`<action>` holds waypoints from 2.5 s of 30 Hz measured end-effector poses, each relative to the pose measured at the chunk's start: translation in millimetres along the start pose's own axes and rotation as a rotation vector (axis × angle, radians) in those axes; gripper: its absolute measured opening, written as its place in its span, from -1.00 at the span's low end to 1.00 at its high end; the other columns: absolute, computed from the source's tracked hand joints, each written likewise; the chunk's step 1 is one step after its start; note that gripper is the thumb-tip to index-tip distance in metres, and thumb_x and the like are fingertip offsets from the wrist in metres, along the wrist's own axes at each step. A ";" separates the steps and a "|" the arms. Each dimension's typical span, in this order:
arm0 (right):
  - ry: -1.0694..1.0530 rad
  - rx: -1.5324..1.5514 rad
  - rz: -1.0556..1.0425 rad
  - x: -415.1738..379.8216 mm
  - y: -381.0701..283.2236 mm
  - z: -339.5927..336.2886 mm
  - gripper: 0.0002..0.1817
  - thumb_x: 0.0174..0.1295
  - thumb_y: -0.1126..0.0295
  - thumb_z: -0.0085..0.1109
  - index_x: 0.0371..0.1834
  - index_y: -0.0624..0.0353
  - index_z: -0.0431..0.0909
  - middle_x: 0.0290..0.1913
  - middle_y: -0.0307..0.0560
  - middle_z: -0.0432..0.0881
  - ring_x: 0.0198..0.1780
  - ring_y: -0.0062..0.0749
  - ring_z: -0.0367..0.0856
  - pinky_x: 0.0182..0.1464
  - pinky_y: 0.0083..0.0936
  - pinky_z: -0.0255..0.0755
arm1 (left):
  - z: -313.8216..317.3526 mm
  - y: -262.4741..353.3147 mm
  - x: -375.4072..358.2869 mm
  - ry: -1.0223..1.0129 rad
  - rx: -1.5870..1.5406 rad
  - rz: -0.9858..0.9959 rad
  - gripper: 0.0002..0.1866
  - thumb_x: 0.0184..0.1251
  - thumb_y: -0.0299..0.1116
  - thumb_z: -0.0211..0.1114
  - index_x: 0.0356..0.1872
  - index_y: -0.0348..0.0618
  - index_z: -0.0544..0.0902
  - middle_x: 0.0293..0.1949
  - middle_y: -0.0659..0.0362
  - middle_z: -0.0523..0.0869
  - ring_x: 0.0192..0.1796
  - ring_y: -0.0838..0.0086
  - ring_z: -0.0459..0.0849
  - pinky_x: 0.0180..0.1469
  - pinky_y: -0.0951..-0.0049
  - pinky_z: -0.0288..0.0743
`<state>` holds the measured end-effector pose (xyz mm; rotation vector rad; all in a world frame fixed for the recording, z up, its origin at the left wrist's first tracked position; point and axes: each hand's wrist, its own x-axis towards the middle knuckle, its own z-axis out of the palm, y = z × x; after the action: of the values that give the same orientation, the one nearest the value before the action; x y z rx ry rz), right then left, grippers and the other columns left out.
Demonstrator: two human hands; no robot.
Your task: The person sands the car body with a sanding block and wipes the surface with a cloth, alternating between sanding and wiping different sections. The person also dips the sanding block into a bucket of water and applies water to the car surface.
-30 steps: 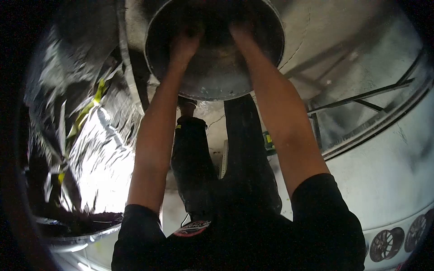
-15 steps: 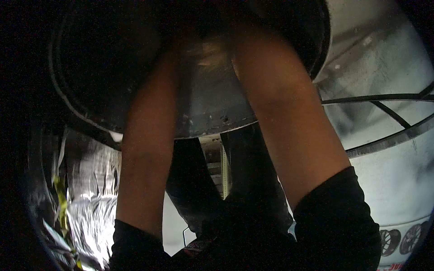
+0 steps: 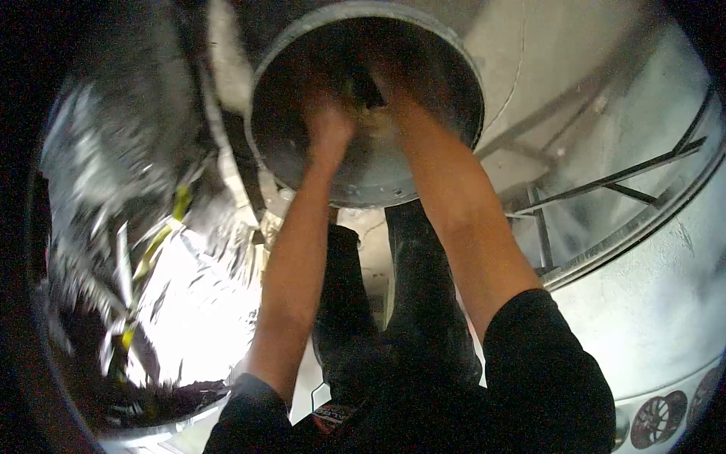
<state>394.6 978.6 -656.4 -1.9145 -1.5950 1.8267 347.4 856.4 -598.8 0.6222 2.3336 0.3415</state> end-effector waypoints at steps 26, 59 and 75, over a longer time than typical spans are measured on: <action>-0.475 0.509 -0.103 -275.3 -284.3 -70.1 -0.70 0.56 0.45 0.12 0.28 0.28 0.49 0.13 -0.05 0.60 0.06 -0.32 0.64 0.07 -0.16 0.81 | -485.2 -0.8 -327.0 0.899 0.301 0.119 -0.21 0.20 -0.26 0.59 0.50 0.16 0.48 0.59 -0.07 0.28 0.60 -0.11 0.26 0.52 -0.14 0.24; -0.132 -0.529 -1.206 -722.7 -135.7 210.1 0.11 0.10 0.43 0.40 0.63 0.57 -0.13 0.66 0.61 -0.18 0.67 0.57 -0.17 0.66 0.23 -0.14 | -689.7 -286.6 -313.2 1.150 0.509 -0.021 -0.20 0.54 0.46 -0.19 0.57 0.20 0.39 0.60 -0.01 0.29 0.67 -0.06 0.08 0.57 -0.27 0.01; 0.120 -0.348 -1.003 -705.0 -163.0 228.3 -0.28 0.60 0.20 -0.05 0.60 0.53 0.05 0.64 0.58 -0.03 0.64 0.51 0.01 0.63 0.19 -0.03 | -690.6 -274.9 -314.3 1.162 0.452 -0.064 -0.27 0.54 0.37 -0.05 0.54 0.22 0.42 0.58 0.01 0.34 0.64 -0.02 0.13 0.52 -0.34 0.06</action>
<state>285.2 450.3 -122.9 -0.8922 -2.3004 1.0310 -12.6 409.6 -31.3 0.6388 3.6007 0.1388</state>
